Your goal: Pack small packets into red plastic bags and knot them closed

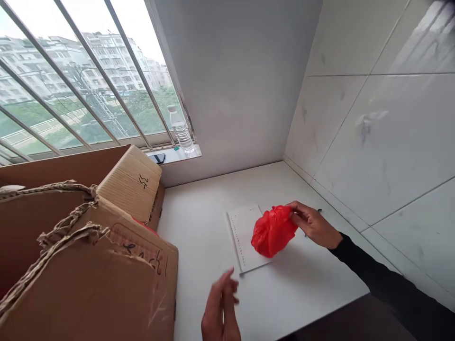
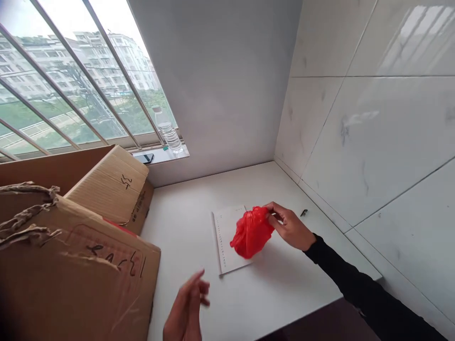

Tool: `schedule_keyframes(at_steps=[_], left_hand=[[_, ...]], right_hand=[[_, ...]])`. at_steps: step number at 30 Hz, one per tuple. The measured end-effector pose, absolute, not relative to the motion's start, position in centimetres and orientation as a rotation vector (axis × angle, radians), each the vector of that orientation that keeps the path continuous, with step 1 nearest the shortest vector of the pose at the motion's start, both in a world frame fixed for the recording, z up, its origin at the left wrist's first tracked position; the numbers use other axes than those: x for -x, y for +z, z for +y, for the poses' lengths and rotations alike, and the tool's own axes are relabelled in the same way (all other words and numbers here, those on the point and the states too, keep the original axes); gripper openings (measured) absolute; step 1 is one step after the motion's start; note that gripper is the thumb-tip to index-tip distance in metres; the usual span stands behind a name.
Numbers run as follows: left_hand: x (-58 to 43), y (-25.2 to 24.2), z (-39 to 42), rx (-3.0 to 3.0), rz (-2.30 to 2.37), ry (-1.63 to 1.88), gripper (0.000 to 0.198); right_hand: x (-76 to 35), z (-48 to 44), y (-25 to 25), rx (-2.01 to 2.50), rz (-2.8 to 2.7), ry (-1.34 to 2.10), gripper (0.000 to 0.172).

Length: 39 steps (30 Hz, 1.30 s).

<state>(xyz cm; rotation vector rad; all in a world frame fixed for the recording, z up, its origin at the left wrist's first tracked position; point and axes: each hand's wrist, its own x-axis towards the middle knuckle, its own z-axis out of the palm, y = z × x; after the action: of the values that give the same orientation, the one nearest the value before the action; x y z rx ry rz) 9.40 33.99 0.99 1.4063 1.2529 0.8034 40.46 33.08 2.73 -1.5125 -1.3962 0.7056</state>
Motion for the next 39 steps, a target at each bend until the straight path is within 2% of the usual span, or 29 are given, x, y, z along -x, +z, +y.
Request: schedule_keyframes(at_steps=[2,7,11,16,19,21,23,27,29,30,32,34,35,39], left_hand=[[-11.7,-0.2,35.5,-1.578,1.175,0.900,0.041],[-14.7,-2.3,36.7,-1.742,0.964,0.673,0.018],[-13.9,-2.5,35.6,-1.660,1.018,0.706,0.025],[-12.7,-2.0,35.0,-1.588,1.035,0.737,0.028],[-11.1,-2.3,35.3,-1.516,1.178,0.825,0.030],[-9.9,-2.5,35.3,-1.453,1.302,0.902,0.031],[-9.3,-2.3,35.1,-1.455,1.361,0.959,0.032],[-10.5,-0.9,34.4,-1.794,1.228,0.928,0.055],[-11.4,-0.4,34.3,-1.902,1.161,0.918,0.041],[-11.7,-0.2,34.4,-1.906,1.154,0.939,0.032],[-11.6,-0.2,34.6,-1.870,1.198,0.992,0.022],[-11.0,0.0,34.6,-1.877,1.282,1.063,0.023],[-10.6,0.2,34.5,-1.901,1.322,1.099,0.024],[-9.7,2.0,33.2,-1.863,1.307,1.133,0.030]], right_hand=[[-38.0,31.3,2.2,1.486,-1.398,0.821,0.024],[-36.6,28.7,-0.6,1.558,-1.286,0.915,0.023],[-36.7,27.4,-1.4,1.695,-1.137,0.788,0.025],[-34.6,27.2,-0.5,1.633,-1.419,0.765,0.039],[-34.8,26.9,-0.8,1.680,-1.392,0.727,0.023],[-35.5,26.4,-1.2,1.742,-1.293,0.713,0.022],[-35.8,25.7,-1.3,1.779,-1.230,0.719,0.026],[-34.1,25.4,0.0,1.779,-1.366,0.573,0.047],[-33.2,26.0,0.5,1.792,-1.530,0.436,0.059],[-32.9,26.4,0.6,1.799,-1.604,0.387,0.060],[-33.0,27.0,0.7,1.816,-1.670,0.370,0.043],[-33.5,26.9,1.0,1.864,-1.595,0.413,0.024],[-33.7,26.5,1.3,1.899,-1.522,0.418,0.021],[-32.4,24.6,3.9,1.866,-1.377,0.138,0.032]])
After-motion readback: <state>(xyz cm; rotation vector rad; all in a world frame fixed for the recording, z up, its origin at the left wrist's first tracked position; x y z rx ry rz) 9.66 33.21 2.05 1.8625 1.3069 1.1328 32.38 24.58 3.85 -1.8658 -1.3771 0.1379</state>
